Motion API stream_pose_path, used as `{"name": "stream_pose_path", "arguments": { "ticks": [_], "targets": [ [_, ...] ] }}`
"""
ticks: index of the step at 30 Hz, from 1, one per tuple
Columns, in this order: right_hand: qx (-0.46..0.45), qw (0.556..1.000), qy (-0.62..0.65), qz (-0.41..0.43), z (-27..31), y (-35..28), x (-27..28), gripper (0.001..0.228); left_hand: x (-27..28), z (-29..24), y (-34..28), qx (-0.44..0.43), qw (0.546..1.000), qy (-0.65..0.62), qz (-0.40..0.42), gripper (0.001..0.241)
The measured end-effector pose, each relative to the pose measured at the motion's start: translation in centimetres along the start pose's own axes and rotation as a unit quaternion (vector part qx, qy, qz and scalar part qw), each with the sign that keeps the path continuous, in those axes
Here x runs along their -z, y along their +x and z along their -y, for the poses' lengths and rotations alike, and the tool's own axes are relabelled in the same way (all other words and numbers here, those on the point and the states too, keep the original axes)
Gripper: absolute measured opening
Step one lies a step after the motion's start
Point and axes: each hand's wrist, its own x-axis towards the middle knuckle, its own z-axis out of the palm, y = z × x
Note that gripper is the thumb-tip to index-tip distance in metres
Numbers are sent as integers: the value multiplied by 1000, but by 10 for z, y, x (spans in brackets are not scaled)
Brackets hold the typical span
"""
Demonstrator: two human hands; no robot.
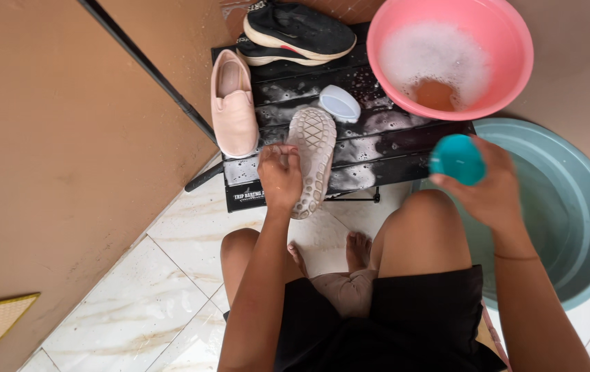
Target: The person scrubs the sole of a white sneaker with a soapy sponge, repeatedly dipping the sponge into a pink basin of soapy water. They rinse the shoe with water from a blue cup and continue scrubbing the sole and sides.
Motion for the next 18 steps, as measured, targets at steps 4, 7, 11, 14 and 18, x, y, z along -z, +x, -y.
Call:
{"name": "stream_pose_path", "arguments": {
  "ticks": [4,7,11,14,18],
  "targets": [
    [-99,988,-116,-30,-151,-62,-15,109,-9,-37,-15,-154,986,57,40,22],
    [-259,942,-194,90,-223,-111,-39,125,-28,-60,-35,-217,961,55,164,25],
    [-384,872,-235,192,-281,-160,-82,133,-56,-42,-62,-315,904,150,249,16],
    [-407,849,-229,247,-311,-176,-114,119,-64,-32,-71,-352,880,178,264,22],
    [-424,874,-55,231,-332,-169,-142,102,-55,-28,-79,-344,881,138,294,22]
  ]
}}
